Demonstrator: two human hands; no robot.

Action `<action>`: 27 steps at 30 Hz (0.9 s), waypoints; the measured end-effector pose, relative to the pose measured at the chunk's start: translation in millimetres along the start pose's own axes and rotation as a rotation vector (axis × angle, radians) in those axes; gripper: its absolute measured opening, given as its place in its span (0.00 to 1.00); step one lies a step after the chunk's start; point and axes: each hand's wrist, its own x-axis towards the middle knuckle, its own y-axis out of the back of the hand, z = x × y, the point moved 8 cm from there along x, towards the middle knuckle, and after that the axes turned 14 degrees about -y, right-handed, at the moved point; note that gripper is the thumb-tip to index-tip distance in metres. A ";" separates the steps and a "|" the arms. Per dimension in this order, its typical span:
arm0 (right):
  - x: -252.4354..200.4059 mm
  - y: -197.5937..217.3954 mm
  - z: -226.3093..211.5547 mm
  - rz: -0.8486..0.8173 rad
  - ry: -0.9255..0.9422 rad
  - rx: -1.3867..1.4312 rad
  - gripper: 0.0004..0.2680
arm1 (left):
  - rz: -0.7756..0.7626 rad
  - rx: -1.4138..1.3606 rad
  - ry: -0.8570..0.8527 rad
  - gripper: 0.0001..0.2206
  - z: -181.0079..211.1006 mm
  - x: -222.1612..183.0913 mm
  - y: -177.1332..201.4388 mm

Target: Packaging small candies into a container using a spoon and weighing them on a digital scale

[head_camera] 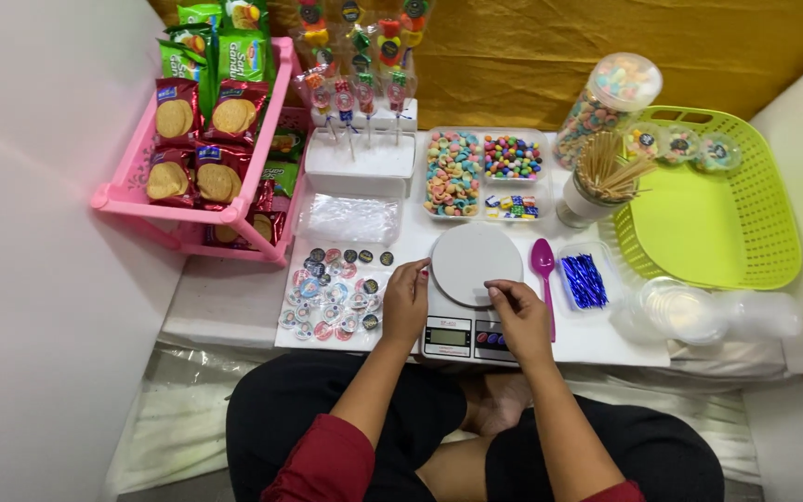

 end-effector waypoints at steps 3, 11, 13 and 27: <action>-15.0 12.6 -31.8 0.020 0.022 -0.039 0.05 | -0.027 0.045 -0.084 0.11 -3.9 1.3 -3.2; -9.5 170.1 -65.6 0.314 0.231 -0.221 0.07 | -0.027 0.065 -0.119 0.12 -1.7 -6.8 -6.1; -2.5 224.8 -53.6 0.426 0.241 -0.322 0.07 | -0.016 0.064 -0.127 0.12 -0.3 -7.2 -5.7; 11.2 347.4 27.8 0.632 -0.082 -0.456 0.20 | -0.027 0.078 -0.136 0.13 5.2 -8.5 -5.5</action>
